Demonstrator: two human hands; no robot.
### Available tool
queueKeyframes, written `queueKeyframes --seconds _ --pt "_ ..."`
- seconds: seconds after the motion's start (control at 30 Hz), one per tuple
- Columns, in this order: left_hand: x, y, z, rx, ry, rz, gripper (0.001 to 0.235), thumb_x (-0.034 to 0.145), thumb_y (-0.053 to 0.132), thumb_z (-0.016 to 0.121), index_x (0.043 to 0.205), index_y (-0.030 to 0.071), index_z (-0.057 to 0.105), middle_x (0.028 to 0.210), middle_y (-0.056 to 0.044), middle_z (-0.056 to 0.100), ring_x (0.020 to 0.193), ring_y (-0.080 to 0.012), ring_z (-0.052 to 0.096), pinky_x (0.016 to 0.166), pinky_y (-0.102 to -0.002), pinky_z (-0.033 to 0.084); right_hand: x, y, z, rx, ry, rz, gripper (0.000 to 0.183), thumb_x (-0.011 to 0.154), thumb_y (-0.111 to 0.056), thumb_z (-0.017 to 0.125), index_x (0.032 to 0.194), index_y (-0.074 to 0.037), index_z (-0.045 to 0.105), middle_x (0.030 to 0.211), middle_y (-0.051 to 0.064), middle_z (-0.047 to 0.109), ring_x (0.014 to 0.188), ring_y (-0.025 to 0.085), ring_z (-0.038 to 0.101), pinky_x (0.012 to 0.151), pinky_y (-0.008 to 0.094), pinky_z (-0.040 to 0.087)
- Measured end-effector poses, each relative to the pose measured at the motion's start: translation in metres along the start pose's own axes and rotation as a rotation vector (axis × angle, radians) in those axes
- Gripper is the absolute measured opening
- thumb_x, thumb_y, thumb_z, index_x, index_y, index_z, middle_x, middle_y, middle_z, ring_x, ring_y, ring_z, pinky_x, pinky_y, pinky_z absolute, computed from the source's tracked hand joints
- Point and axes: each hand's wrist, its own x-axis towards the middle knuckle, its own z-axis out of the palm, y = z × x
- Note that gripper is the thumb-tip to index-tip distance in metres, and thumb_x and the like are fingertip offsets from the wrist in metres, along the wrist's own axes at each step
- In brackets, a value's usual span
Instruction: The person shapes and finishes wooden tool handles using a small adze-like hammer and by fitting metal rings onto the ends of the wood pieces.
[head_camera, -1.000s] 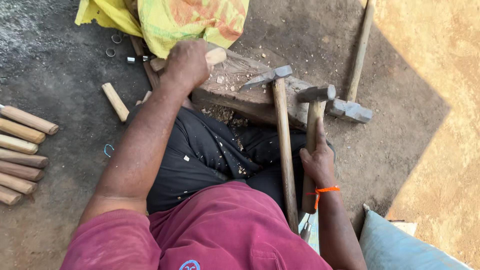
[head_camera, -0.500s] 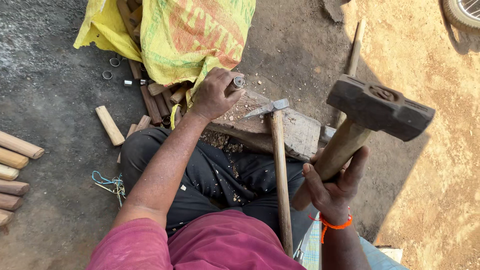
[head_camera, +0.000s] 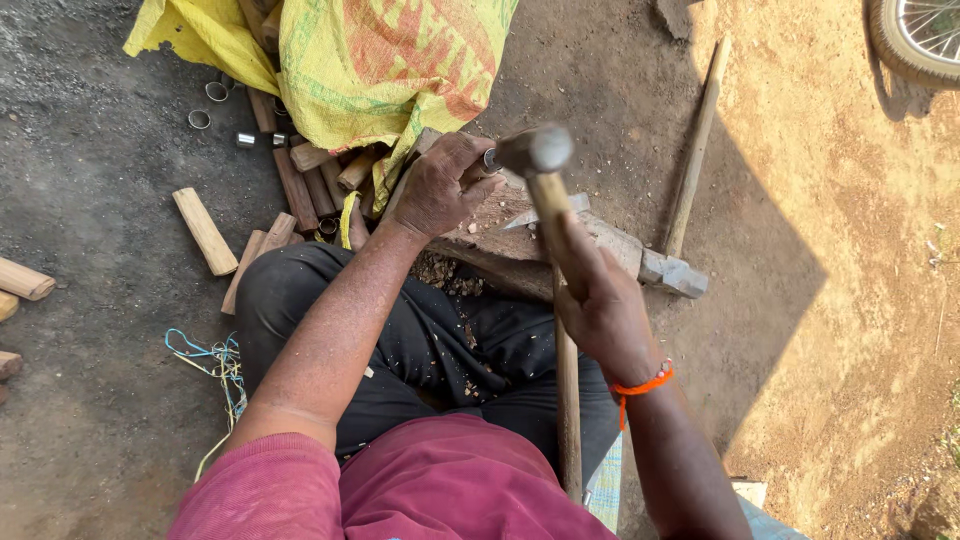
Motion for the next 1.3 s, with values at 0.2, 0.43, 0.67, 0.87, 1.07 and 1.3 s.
queueKeyframes --seconds 0.2,0.43,0.67,0.87,1.07,1.3 --pt "-0.007 -0.006 0.004 -0.012 0.075 0.03 0.044 0.089 0.025 0.087 0.124 0.015 0.061 0.107 -0.005 0.067 0.103 -0.0279 0.068 0.086 -0.042 0.059 -0.045 0.016 -0.046 0.42 0.483 -0.262 0.094 0.099 0.012 0.071 0.169 -0.013 0.014 0.141 0.014 0.053 0.097 0.016 0.066 0.083 0.034 0.06" --pt "-0.004 -0.01 0.01 0.051 0.112 0.049 0.048 0.085 0.028 0.087 0.122 0.014 0.06 0.105 -0.006 0.067 0.102 -0.0296 0.068 0.086 -0.044 0.058 -0.002 -0.012 -0.014 0.099 0.308 -0.244 0.095 0.085 0.011 0.07 0.165 -0.015 0.025 0.117 0.014 0.063 0.089 0.017 0.063 0.076 0.032 0.053" --pt "-0.007 -0.011 0.01 0.031 0.116 0.048 0.044 0.089 0.027 0.085 0.123 0.014 0.06 0.106 -0.006 0.067 0.103 -0.0294 0.067 0.087 -0.043 0.058 -0.022 0.002 -0.036 0.567 0.259 -0.099 0.096 0.091 0.011 0.071 0.171 -0.015 0.024 0.123 0.01 0.063 0.102 0.015 0.064 0.088 0.028 0.057" --pt "-0.006 -0.007 0.007 0.054 0.087 0.02 0.044 0.092 0.028 0.085 0.124 0.012 0.059 0.106 -0.008 0.065 0.1 -0.03 0.067 0.084 -0.044 0.057 -0.004 -0.001 -0.008 0.465 0.348 -0.373 0.099 0.091 0.014 0.069 0.171 -0.022 0.022 0.133 0.011 0.063 0.107 0.016 0.062 0.09 0.027 0.054" --pt "-0.006 -0.006 0.008 0.05 0.096 0.02 0.04 0.094 0.029 0.082 0.123 0.014 0.06 0.107 -0.007 0.066 0.101 -0.0301 0.068 0.086 -0.043 0.057 -0.004 -0.014 -0.035 0.514 0.123 0.052 0.099 0.084 0.01 0.071 0.168 -0.015 0.024 0.124 0.012 0.066 0.1 0.02 0.064 0.087 0.031 0.056" --pt "-0.006 -0.014 0.014 0.093 0.06 -0.017 0.042 0.094 0.034 0.083 0.121 0.013 0.059 0.103 -0.008 0.065 0.097 -0.0279 0.068 0.085 -0.043 0.058 0.01 -0.012 -0.021 0.218 0.058 -0.18 0.102 0.074 0.013 0.071 0.164 -0.01 0.03 0.143 0.024 0.059 0.128 0.032 0.062 0.103 0.039 0.053"
